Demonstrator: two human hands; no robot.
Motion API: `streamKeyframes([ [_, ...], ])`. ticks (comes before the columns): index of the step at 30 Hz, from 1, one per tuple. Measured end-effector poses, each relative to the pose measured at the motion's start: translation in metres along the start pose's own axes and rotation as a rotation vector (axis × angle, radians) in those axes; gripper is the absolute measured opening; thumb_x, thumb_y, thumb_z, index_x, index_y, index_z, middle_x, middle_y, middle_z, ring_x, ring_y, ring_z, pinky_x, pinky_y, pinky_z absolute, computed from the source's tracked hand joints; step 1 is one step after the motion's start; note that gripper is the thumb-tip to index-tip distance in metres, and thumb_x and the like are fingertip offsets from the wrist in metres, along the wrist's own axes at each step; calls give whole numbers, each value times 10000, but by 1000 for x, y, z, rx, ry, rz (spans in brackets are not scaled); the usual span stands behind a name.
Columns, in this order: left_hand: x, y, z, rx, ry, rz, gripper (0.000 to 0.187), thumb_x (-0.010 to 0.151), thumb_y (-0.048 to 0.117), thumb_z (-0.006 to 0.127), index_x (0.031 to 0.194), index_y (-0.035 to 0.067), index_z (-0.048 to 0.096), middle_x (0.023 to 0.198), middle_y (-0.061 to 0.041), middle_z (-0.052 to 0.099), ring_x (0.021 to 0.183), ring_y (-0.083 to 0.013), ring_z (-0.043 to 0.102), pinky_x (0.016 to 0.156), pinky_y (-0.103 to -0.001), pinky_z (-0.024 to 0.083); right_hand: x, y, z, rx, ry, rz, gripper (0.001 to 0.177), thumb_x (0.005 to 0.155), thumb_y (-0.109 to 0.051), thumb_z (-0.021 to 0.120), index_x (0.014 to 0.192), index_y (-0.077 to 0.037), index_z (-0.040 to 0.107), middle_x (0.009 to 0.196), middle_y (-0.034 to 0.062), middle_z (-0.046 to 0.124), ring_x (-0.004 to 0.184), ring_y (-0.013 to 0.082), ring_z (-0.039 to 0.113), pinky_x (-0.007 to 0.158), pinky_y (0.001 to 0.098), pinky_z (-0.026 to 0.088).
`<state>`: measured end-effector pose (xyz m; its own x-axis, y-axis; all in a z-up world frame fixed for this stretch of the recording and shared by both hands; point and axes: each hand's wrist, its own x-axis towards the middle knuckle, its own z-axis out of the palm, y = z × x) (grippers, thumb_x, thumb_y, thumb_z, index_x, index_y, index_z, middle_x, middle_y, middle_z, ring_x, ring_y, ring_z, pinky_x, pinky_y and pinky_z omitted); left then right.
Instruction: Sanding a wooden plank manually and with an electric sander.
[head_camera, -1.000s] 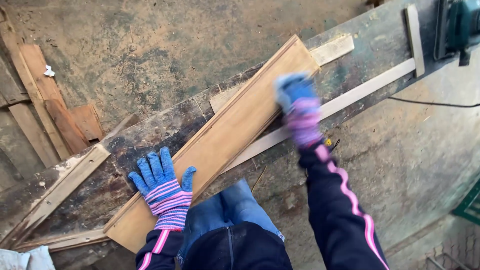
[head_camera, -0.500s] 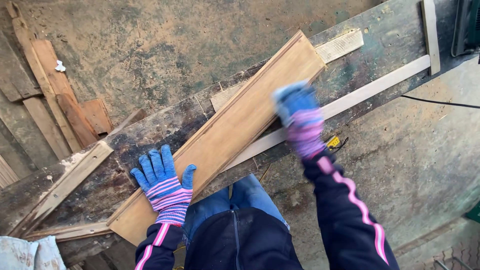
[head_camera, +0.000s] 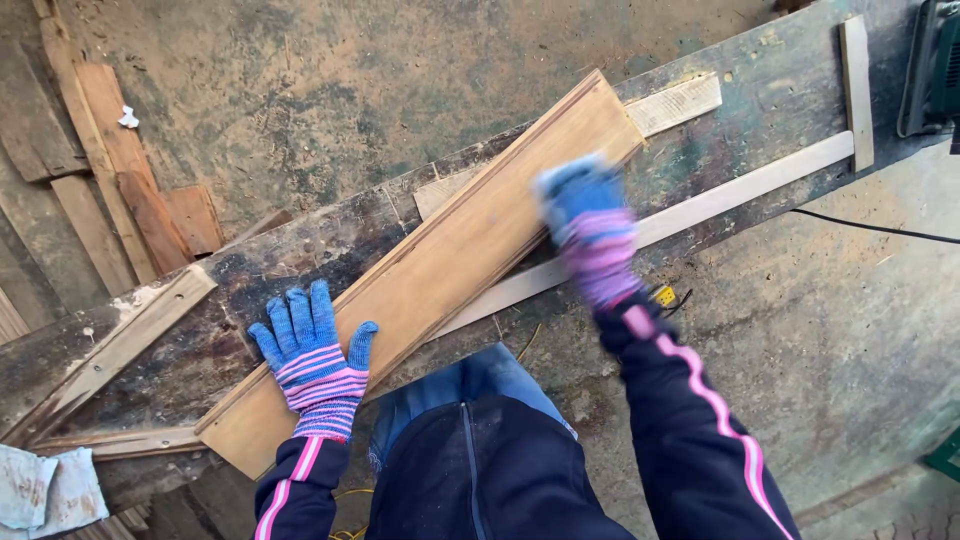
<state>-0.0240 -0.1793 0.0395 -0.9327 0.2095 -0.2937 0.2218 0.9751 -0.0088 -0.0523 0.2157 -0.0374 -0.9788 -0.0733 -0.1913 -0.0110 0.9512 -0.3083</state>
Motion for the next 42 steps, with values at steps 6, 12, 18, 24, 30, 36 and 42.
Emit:
streamKeyframes([
  [6,-1,-2,1,5,20,3,933,883,665,602,1599,100,403,1586,-202,417,1510,-446,312,1242,-689,152,-14,-62,-17,-106,397,70,189,905,-140,575,1061,-53,635,989,164,611,986,366,609,945,472,509],
  [12,0,-1,1,9,31,12,927,890,665,594,1595,93,407,1597,-197,413,1508,-455,322,1234,-687,165,-36,-103,-3,33,209,-247,290,880,-205,581,1132,-82,657,1126,167,648,1123,372,623,1046,549,474],
  [18,-7,-4,7,-11,45,9,916,915,671,576,1604,92,408,1609,-205,411,1515,-451,321,1240,-689,166,-24,4,6,131,352,152,211,975,-192,587,1150,-97,656,1180,114,685,1132,338,646,1029,448,520],
  [24,-5,-2,7,9,56,3,915,888,669,574,1589,100,423,1588,-196,430,1512,-440,325,1243,-677,173,-58,-149,19,149,382,-180,383,906,-186,564,1246,-23,633,1249,214,638,1242,406,602,1145,537,436],
  [30,-1,2,0,11,56,-10,905,875,637,578,1586,102,414,1595,-193,432,1516,-425,326,1254,-667,176,30,-33,-29,64,14,-7,176,940,-155,548,1041,-72,665,899,137,648,847,316,664,774,477,542],
  [36,1,2,1,37,27,-25,925,847,639,591,1583,109,407,1574,-194,436,1507,-417,329,1258,-664,174,48,-43,-17,51,469,159,216,986,-126,527,1187,-92,599,1064,104,674,1020,267,660,980,411,523],
  [42,2,2,-2,18,38,-18,914,856,642,582,1575,106,409,1568,-191,442,1500,-426,330,1247,-664,174,18,-109,22,116,212,-362,224,902,-202,604,1084,-80,652,1075,153,666,1068,339,653,1033,511,494],
])
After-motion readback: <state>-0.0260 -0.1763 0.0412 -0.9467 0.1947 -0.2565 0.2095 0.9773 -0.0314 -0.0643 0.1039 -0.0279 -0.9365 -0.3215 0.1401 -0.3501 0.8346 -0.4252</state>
